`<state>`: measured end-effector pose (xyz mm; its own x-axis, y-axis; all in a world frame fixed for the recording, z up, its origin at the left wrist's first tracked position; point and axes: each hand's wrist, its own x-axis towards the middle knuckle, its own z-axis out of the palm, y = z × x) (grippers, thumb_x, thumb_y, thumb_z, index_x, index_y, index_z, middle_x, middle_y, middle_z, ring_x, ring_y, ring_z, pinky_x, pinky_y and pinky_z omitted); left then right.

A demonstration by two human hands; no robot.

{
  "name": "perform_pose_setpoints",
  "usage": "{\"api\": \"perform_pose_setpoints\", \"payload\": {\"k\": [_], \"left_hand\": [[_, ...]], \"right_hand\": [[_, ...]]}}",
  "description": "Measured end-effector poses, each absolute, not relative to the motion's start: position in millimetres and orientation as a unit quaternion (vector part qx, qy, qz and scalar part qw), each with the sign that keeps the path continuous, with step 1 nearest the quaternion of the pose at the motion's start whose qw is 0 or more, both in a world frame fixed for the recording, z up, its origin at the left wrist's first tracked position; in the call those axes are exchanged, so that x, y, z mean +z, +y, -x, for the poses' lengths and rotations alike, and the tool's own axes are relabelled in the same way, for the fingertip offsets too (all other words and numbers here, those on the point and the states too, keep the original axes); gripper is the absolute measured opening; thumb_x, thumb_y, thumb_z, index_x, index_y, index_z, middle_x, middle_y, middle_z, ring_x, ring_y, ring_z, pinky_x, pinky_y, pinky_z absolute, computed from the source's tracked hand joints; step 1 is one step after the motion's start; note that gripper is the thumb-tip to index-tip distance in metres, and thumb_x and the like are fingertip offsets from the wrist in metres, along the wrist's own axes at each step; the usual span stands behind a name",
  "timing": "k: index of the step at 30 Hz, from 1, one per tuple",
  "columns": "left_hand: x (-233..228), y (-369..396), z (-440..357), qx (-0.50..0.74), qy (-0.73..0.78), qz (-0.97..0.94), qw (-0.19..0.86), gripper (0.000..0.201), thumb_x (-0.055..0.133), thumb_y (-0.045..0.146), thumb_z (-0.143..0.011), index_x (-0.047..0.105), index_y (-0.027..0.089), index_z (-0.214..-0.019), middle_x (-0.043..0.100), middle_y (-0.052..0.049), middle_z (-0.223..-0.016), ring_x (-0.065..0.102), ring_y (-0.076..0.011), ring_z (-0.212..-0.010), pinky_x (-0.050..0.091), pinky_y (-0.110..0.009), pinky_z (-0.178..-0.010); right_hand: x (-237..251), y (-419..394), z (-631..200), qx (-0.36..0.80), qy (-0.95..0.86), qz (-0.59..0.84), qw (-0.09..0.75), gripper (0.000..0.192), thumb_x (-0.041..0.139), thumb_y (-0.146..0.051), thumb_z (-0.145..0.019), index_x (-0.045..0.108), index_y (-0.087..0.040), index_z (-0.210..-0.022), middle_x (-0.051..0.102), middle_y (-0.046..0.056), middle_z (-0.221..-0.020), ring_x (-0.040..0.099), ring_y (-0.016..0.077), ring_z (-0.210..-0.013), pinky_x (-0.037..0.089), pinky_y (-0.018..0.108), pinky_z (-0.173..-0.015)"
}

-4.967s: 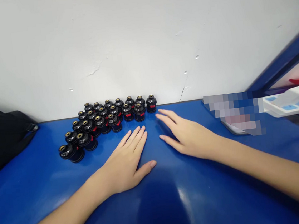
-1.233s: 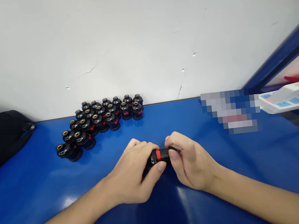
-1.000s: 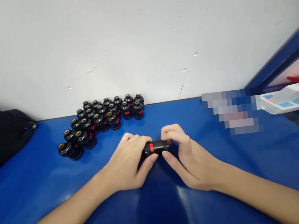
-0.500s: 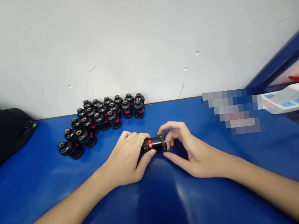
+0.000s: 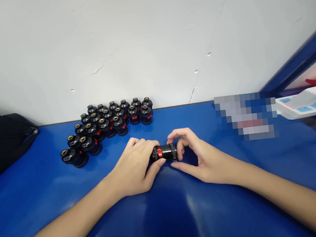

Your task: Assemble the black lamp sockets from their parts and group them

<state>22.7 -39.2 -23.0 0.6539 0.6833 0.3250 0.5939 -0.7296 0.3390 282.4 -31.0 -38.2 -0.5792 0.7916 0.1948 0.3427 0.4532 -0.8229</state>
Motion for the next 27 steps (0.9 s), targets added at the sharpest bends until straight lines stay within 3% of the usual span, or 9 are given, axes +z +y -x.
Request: {"api": "perform_pose_setpoints", "payload": {"k": [2, 6, 12, 14, 17, 19, 24, 27], "left_hand": [[-22.5, -39.3, -22.6, 0.221, 0.353, -0.903, 0.106, 0.024, 0.048, 0.034, -0.111, 0.054, 0.016, -0.126, 0.071, -0.009, -0.104, 0.059, -0.0251, -0.086, 0.043, -0.043, -0.087], [-22.3, -39.4, -22.9, 0.218, 0.351, -0.905, 0.106, 0.022, 0.049, 0.033, -0.110, 0.055, 0.016, -0.122, 0.070, -0.008, -0.103, 0.058, -0.0248, -0.085, 0.042, -0.043, -0.086], [-23.7, -40.1, -22.4, 0.221, 0.352, -0.904, 0.102, 0.026, 0.049, 0.034, -0.110, 0.055, 0.014, -0.126, 0.070, -0.009, -0.103, 0.059, -0.0256, -0.087, 0.042, -0.043, -0.087], [-23.7, -40.5, -22.2, 0.221, 0.351, -0.904, 0.102, 0.026, 0.049, 0.034, -0.110, 0.054, 0.014, -0.127, 0.070, -0.009, -0.104, 0.059, -0.0254, -0.087, 0.042, -0.044, -0.087], [-23.4, -40.4, -22.3, 0.220, 0.348, -0.905, 0.103, 0.024, 0.049, 0.033, -0.110, 0.055, 0.015, -0.124, 0.070, -0.009, -0.104, 0.057, -0.0249, -0.086, 0.042, -0.044, -0.087], [-23.4, -39.9, -22.7, 0.220, 0.350, -0.905, 0.102, 0.023, 0.049, 0.033, -0.110, 0.055, 0.016, -0.124, 0.070, -0.009, -0.104, 0.057, -0.0249, -0.086, 0.042, -0.044, -0.087], [-23.7, -39.3, -23.1, 0.217, 0.355, -0.904, 0.098, 0.025, 0.048, 0.035, -0.111, 0.053, 0.016, -0.127, 0.072, -0.010, -0.106, 0.059, -0.0252, -0.088, 0.043, -0.045, -0.088], [-23.7, -39.5, -22.8, 0.217, 0.356, -0.904, 0.097, 0.025, 0.048, 0.035, -0.111, 0.053, 0.017, -0.128, 0.072, -0.010, -0.106, 0.059, -0.0253, -0.087, 0.043, -0.045, -0.088]], "right_hand": [[-33.9, -31.3, -279.9, 0.386, -0.798, 0.364, 0.287, 0.055, 0.075, -0.038, -0.100, 0.040, -0.028, -0.142, 0.060, -0.003, -0.092, 0.066, 0.0194, -0.085, 0.056, 0.038, -0.086], [-28.3, -31.6, -278.1, 0.394, -0.792, 0.367, 0.288, 0.028, 0.054, -0.038, -0.112, 0.044, -0.026, -0.135, 0.064, -0.001, -0.090, 0.064, 0.0186, -0.081, 0.055, 0.036, -0.077], [-35.2, -29.5, -281.8, 0.404, -0.789, 0.345, 0.308, 0.050, 0.074, -0.025, -0.098, 0.043, -0.028, -0.138, 0.064, 0.004, -0.116, 0.067, 0.0157, -0.083, 0.058, 0.041, -0.092], [-34.2, -29.2, -281.2, 0.411, -0.785, 0.350, 0.304, 0.053, 0.076, -0.031, -0.099, 0.042, -0.028, -0.139, 0.065, 0.003, -0.111, 0.068, 0.0166, -0.084, 0.058, 0.041, -0.091], [-30.5, -29.6, -280.1, 0.415, -0.781, 0.362, 0.296, 0.035, 0.064, -0.039, -0.107, 0.045, -0.027, -0.135, 0.066, -0.001, -0.094, 0.066, 0.0180, -0.083, 0.058, 0.038, -0.083], [-29.7, -30.1, -280.3, 0.408, -0.783, 0.362, 0.299, 0.029, 0.061, -0.037, -0.108, 0.047, -0.026, -0.132, 0.066, 0.000, -0.095, 0.066, 0.0180, -0.083, 0.058, 0.037, -0.081], [-31.9, -30.5, -280.8, 0.410, -0.779, 0.353, 0.316, 0.053, 0.080, -0.030, -0.094, 0.046, -0.027, -0.134, 0.067, 0.006, -0.118, 0.070, 0.0176, -0.087, 0.061, 0.041, -0.090], [-30.2, -30.5, -279.7, 0.417, -0.771, 0.370, 0.307, 0.046, 0.075, -0.041, -0.100, 0.047, -0.027, -0.134, 0.069, 0.004, -0.107, 0.069, 0.0188, -0.086, 0.061, 0.041, -0.087]]}}
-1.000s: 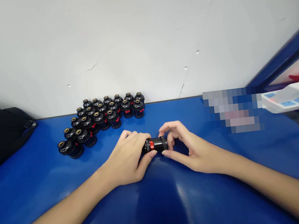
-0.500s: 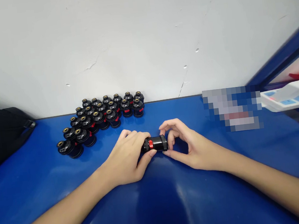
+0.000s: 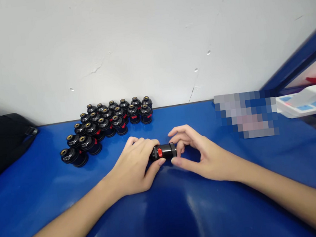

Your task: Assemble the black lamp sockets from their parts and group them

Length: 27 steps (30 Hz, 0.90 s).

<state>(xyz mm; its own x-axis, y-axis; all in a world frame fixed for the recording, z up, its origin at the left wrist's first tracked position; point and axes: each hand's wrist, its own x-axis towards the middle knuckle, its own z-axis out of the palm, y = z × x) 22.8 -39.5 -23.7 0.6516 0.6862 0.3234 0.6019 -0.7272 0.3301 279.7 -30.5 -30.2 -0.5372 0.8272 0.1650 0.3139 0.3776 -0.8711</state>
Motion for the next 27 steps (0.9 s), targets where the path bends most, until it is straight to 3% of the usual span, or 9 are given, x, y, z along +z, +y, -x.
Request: {"api": "perform_pose_setpoints", "payload": {"k": [3, 8, 12, 14, 18, 23, 27], "left_hand": [[-23.7, -39.4, -22.7, 0.216, 0.360, -0.903, 0.094, 0.024, 0.048, 0.035, -0.110, 0.054, 0.017, -0.126, 0.072, -0.010, -0.105, 0.059, -0.0254, -0.087, 0.043, -0.045, -0.088], [-24.3, -39.2, -22.7, 0.217, 0.363, -0.901, 0.096, 0.025, 0.048, 0.035, -0.110, 0.053, 0.017, -0.127, 0.072, -0.010, -0.107, 0.060, -0.0258, -0.088, 0.043, -0.045, -0.088], [-24.4, -39.3, -22.7, 0.217, 0.359, -0.902, 0.097, 0.025, 0.049, 0.035, -0.111, 0.054, 0.016, -0.126, 0.072, -0.009, -0.106, 0.059, -0.0256, -0.087, 0.042, -0.045, -0.087], [-24.5, -39.2, -22.7, 0.214, 0.358, -0.903, 0.097, 0.024, 0.049, 0.034, -0.111, 0.054, 0.016, -0.126, 0.071, -0.009, -0.106, 0.058, -0.0257, -0.087, 0.042, -0.045, -0.088], [-24.8, -39.1, -22.8, 0.213, 0.364, -0.901, 0.101, 0.026, 0.048, 0.035, -0.111, 0.053, 0.017, -0.129, 0.072, -0.010, -0.109, 0.059, -0.0260, -0.089, 0.042, -0.045, -0.089], [-24.6, -39.4, -22.8, 0.208, 0.364, -0.902, 0.105, 0.025, 0.048, 0.035, -0.111, 0.053, 0.018, -0.128, 0.072, -0.010, -0.109, 0.060, -0.0261, -0.089, 0.042, -0.045, -0.089], [-25.1, -39.7, -22.8, 0.210, 0.367, -0.900, 0.106, 0.025, 0.048, 0.035, -0.111, 0.053, 0.017, -0.128, 0.072, -0.010, -0.109, 0.059, -0.0263, -0.090, 0.042, -0.045, -0.089]], "right_hand": [[-29.6, -29.6, -280.1, 0.420, -0.771, 0.371, 0.302, 0.029, 0.064, -0.038, -0.106, 0.050, -0.026, -0.129, 0.068, 0.003, -0.099, 0.068, 0.0189, -0.086, 0.061, 0.040, -0.085], [-31.9, -27.0, -282.4, 0.436, -0.766, 0.354, 0.311, 0.051, 0.081, -0.034, -0.094, 0.047, -0.027, -0.132, 0.069, 0.007, -0.118, 0.072, 0.0183, -0.089, 0.062, 0.042, -0.093], [-28.8, -26.6, -282.5, 0.437, -0.757, 0.381, 0.302, 0.034, 0.065, -0.044, -0.106, 0.050, -0.026, -0.130, 0.070, 0.004, -0.104, 0.069, 0.0179, -0.083, 0.061, 0.039, -0.082], [-27.9, -26.7, -283.3, 0.441, -0.761, 0.370, 0.298, 0.032, 0.069, -0.038, -0.103, 0.051, -0.025, -0.126, 0.070, 0.004, -0.104, 0.069, 0.0181, -0.084, 0.061, 0.039, -0.084], [-28.6, -26.1, -284.5, 0.451, -0.760, 0.358, 0.300, 0.051, 0.085, -0.035, -0.090, 0.051, -0.025, -0.128, 0.070, 0.006, -0.116, 0.072, 0.0182, -0.088, 0.061, 0.042, -0.093], [-27.9, -24.9, -283.1, 0.448, -0.748, 0.376, 0.313, 0.033, 0.070, -0.043, -0.102, 0.057, -0.024, -0.125, 0.072, 0.007, -0.106, 0.070, 0.0184, -0.083, 0.063, 0.041, -0.084], [-27.4, -26.0, -281.7, 0.440, -0.759, 0.360, 0.319, 0.053, 0.086, -0.037, -0.088, 0.055, -0.025, -0.130, 0.072, 0.006, -0.111, 0.073, 0.0197, -0.088, 0.064, 0.043, -0.092]]}}
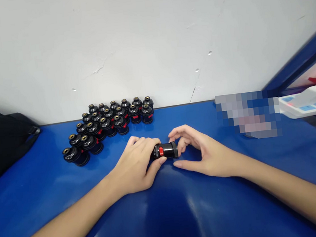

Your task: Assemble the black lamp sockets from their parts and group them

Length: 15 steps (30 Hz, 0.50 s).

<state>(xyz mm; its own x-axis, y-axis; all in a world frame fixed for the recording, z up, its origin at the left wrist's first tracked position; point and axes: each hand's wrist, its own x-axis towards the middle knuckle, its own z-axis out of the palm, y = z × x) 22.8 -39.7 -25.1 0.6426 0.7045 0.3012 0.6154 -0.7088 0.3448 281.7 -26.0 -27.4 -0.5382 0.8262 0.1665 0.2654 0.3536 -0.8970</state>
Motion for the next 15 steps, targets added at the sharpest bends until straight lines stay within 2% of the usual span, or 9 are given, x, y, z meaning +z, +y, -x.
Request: {"api": "perform_pose_setpoints", "payload": {"k": [4, 6, 9, 11, 15], "left_hand": [[-26.5, -39.4, -22.8, 0.214, 0.367, -0.899, 0.109, 0.026, 0.048, 0.035, -0.111, 0.053, 0.017, -0.128, 0.071, -0.010, -0.111, 0.058, -0.0261, -0.090, 0.040, -0.044, -0.089], [-27.2, -39.3, -22.6, 0.211, 0.367, -0.899, 0.110, 0.027, 0.048, 0.035, -0.111, 0.053, 0.016, -0.129, 0.071, -0.010, -0.111, 0.058, -0.0263, -0.091, 0.040, -0.044, -0.090], [-27.5, -39.6, -22.4, 0.211, 0.370, -0.898, 0.114, 0.027, 0.048, 0.036, -0.111, 0.053, 0.016, -0.130, 0.071, -0.009, -0.112, 0.058, -0.0263, -0.091, 0.039, -0.044, -0.091], [-27.1, -39.9, -22.4, 0.212, 0.372, -0.896, 0.116, 0.026, 0.048, 0.036, -0.112, 0.054, 0.017, -0.129, 0.071, -0.009, -0.112, 0.058, -0.0262, -0.091, 0.039, -0.044, -0.091], [-26.3, -39.3, -23.0, 0.211, 0.373, -0.897, 0.108, 0.026, 0.048, 0.035, -0.112, 0.054, 0.017, -0.128, 0.072, -0.010, -0.113, 0.058, -0.0267, -0.091, 0.039, -0.043, -0.090]], "right_hand": [[-28.7, -27.9, -278.8, 0.425, -0.754, 0.396, 0.307, 0.035, 0.069, -0.046, -0.103, 0.059, -0.024, -0.128, 0.072, 0.004, -0.100, 0.070, 0.0191, -0.083, 0.063, 0.039, -0.083], [-29.9, -28.5, -277.9, 0.404, -0.769, 0.387, 0.309, 0.031, 0.070, -0.041, -0.102, 0.059, -0.024, -0.125, 0.072, 0.004, -0.100, 0.069, 0.0193, -0.084, 0.062, 0.039, -0.082], [-31.2, -29.8, -277.5, 0.373, -0.793, 0.357, 0.324, 0.041, 0.081, -0.030, -0.092, 0.058, -0.025, -0.125, 0.072, 0.005, -0.110, 0.071, 0.0212, -0.093, 0.063, 0.042, -0.090], [-31.6, -30.8, -276.9, 0.394, -0.785, 0.342, 0.334, 0.042, 0.082, -0.031, -0.092, 0.059, -0.025, -0.127, 0.073, 0.006, -0.114, 0.073, 0.0221, -0.099, 0.063, 0.043, -0.094], [-33.0, -31.8, -274.4, 0.416, -0.756, 0.308, 0.400, 0.021, 0.075, -0.030, -0.101, 0.066, -0.024, -0.120, 0.073, 0.007, -0.117, 0.074, 0.0221, -0.108, 0.062, 0.043, -0.103]]}}
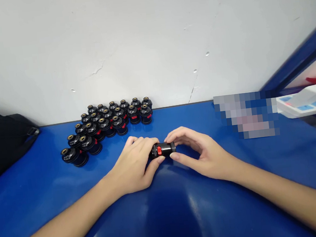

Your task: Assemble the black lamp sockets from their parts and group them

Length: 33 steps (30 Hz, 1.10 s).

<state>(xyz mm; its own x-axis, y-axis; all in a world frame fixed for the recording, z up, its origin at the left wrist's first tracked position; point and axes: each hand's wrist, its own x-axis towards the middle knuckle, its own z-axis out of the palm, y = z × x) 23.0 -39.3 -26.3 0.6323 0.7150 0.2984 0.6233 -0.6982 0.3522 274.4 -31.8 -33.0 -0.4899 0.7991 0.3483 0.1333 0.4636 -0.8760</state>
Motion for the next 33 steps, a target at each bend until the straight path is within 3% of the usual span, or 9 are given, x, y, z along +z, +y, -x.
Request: {"api": "perform_pose_setpoints", "payload": {"k": [3, 7, 11, 15, 19, 22, 27, 33], "left_hand": [[-26.9, -38.5, -23.5, 0.209, 0.372, -0.898, 0.102, 0.025, 0.048, 0.035, -0.111, 0.053, 0.017, -0.128, 0.072, -0.009, -0.113, 0.058, -0.0271, -0.092, 0.039, -0.044, -0.090], [-27.9, -38.1, -23.7, 0.208, 0.377, -0.897, 0.102, 0.026, 0.048, 0.035, -0.112, 0.054, 0.016, -0.129, 0.071, -0.009, -0.112, 0.058, -0.0267, -0.092, 0.039, -0.044, -0.090], [-28.0, -38.2, -23.6, 0.219, 0.374, -0.895, 0.104, 0.027, 0.049, 0.035, -0.112, 0.054, 0.015, -0.129, 0.070, -0.009, -0.111, 0.057, -0.0255, -0.091, 0.040, -0.043, -0.090], [-29.0, -38.3, -23.6, 0.220, 0.377, -0.894, 0.103, 0.026, 0.050, 0.035, -0.112, 0.054, 0.016, -0.129, 0.071, -0.008, -0.112, 0.057, -0.0252, -0.091, 0.040, -0.043, -0.091], [-30.2, -37.8, -24.3, 0.222, 0.387, -0.889, 0.104, 0.023, 0.050, 0.035, -0.111, 0.055, 0.018, -0.127, 0.070, -0.007, -0.110, 0.059, -0.0251, -0.093, 0.039, -0.043, -0.091], [-30.3, -37.6, -24.7, 0.226, 0.382, -0.890, 0.101, 0.023, 0.050, 0.034, -0.112, 0.054, 0.018, -0.127, 0.070, -0.006, -0.110, 0.059, -0.0243, -0.092, 0.040, -0.042, -0.090], [-30.0, -38.0, -24.4, 0.234, 0.377, -0.892, 0.088, 0.022, 0.050, 0.034, -0.112, 0.054, 0.018, -0.127, 0.069, -0.006, -0.107, 0.059, -0.0240, -0.090, 0.040, -0.041, -0.089], [-29.9, -38.6, -24.7, 0.229, 0.383, -0.891, 0.089, 0.022, 0.050, 0.034, -0.112, 0.055, 0.018, -0.126, 0.070, -0.006, -0.108, 0.059, -0.0242, -0.091, 0.040, -0.042, -0.088]], "right_hand": [[-34.8, -31.0, -272.8, 0.411, -0.725, 0.294, 0.469, 0.014, 0.077, -0.025, -0.100, 0.070, -0.024, -0.111, 0.072, 0.006, -0.112, 0.075, 0.0226, -0.110, 0.062, 0.043, -0.106], [-37.4, -29.5, -271.2, 0.445, -0.666, 0.297, 0.520, 0.021, 0.084, -0.024, -0.094, 0.068, -0.025, -0.108, 0.070, 0.003, -0.107, 0.078, 0.0189, -0.098, 0.066, 0.037, -0.097], [-39.5, -27.8, -270.5, 0.448, -0.671, 0.358, 0.470, 0.030, 0.085, -0.034, -0.093, 0.068, -0.023, -0.116, 0.074, 0.008, -0.114, 0.078, 0.0222, -0.107, 0.066, 0.040, -0.103], [-41.6, -26.5, -272.5, 0.486, -0.674, 0.378, 0.409, 0.028, 0.083, -0.043, -0.095, 0.069, -0.022, -0.108, 0.077, 0.007, -0.101, 0.080, 0.0220, -0.090, 0.070, 0.042, -0.092], [-43.2, -28.9, -273.1, 0.429, -0.718, 0.312, 0.451, 0.031, 0.085, -0.029, -0.092, 0.065, -0.026, -0.116, 0.070, 0.005, -0.119, 0.075, 0.0223, -0.115, 0.065, 0.042, -0.109], [-43.0, -32.1, -271.6, 0.371, -0.755, 0.327, 0.430, 0.043, 0.083, -0.031, -0.094, 0.059, -0.029, -0.129, 0.067, 0.007, -0.134, 0.069, 0.0255, -0.131, 0.055, 0.048, -0.121], [-45.9, -32.4, -271.0, 0.352, -0.753, 0.377, 0.409, 0.030, 0.071, -0.041, -0.103, 0.058, -0.029, -0.127, 0.069, 0.007, -0.125, 0.078, 0.0239, -0.107, 0.065, 0.048, -0.104], [-46.5, -31.0, -270.5, 0.321, -0.766, 0.354, 0.430, 0.052, 0.086, -0.036, -0.091, 0.055, -0.030, -0.132, 0.063, 0.008, -0.133, 0.074, 0.0262, -0.120, 0.060, 0.047, -0.113]]}}
